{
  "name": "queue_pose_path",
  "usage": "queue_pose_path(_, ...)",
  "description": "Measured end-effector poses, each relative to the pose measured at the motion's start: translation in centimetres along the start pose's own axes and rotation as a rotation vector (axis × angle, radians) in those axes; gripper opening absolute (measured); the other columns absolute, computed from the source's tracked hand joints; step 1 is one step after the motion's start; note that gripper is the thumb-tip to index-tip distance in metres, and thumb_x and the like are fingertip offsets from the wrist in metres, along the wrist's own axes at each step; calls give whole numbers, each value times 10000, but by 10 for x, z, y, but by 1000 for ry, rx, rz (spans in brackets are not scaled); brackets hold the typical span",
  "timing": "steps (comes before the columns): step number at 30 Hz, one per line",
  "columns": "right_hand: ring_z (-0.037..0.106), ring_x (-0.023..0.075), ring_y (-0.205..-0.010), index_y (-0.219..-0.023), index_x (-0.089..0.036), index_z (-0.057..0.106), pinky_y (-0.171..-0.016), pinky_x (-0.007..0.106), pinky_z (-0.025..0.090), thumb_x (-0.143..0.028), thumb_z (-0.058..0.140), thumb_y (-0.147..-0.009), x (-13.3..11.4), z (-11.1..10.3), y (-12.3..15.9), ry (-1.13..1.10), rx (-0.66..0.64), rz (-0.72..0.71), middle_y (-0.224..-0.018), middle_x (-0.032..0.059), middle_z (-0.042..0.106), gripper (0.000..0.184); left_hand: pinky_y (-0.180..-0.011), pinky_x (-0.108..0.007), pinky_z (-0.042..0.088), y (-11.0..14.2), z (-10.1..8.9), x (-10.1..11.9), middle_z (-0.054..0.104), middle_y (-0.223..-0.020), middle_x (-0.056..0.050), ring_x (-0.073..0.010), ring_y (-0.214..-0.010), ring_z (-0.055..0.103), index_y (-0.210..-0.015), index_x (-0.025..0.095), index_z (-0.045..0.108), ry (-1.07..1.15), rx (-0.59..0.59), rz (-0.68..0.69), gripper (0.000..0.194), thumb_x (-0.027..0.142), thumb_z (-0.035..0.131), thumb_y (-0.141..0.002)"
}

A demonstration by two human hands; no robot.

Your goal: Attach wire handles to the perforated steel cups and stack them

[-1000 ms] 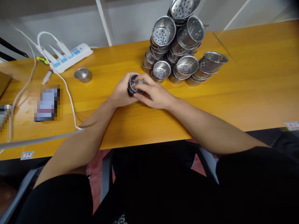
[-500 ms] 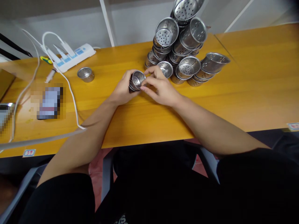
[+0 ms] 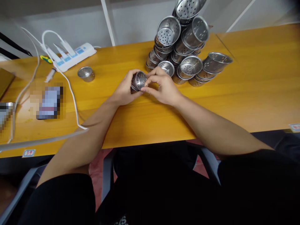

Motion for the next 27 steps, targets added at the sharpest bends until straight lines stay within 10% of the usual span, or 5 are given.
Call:
queue_pose_path(16, 792, 487, -1417, -1145, -311, 893, -1323, 793, 644, -757, 966, -1159, -10, 1, 0, -83, 48, 0, -1400, 162, 838, 452, -1470, -712, 619, -3, -7, 29, 663, -1831, -176, -387, -1694, 685, -1768, 271, 411, -41, -38, -185, 1154, 1208, 546, -1108)
queue_pose_path(27, 811, 383, -1275, -1204, -352, 920, -1094, 624, 772, -931, 904, -1133, 0, -6, -1, -164, 214, 14, -1489, 143, 816, 584, -1427, -683, 651, 3, 7, -29, 739, -1710, -204, -467, -1678, 746, -1730, 290, 499, 69, 207, -216, 1076, 1023, 884, -1043)
Point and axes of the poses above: each hand's wrist, its own y-axis away from the middle knuckle, its own z-axis out of the palm, x = y × z, the point moved 1 cm from there along -y, towards the middle knuckle
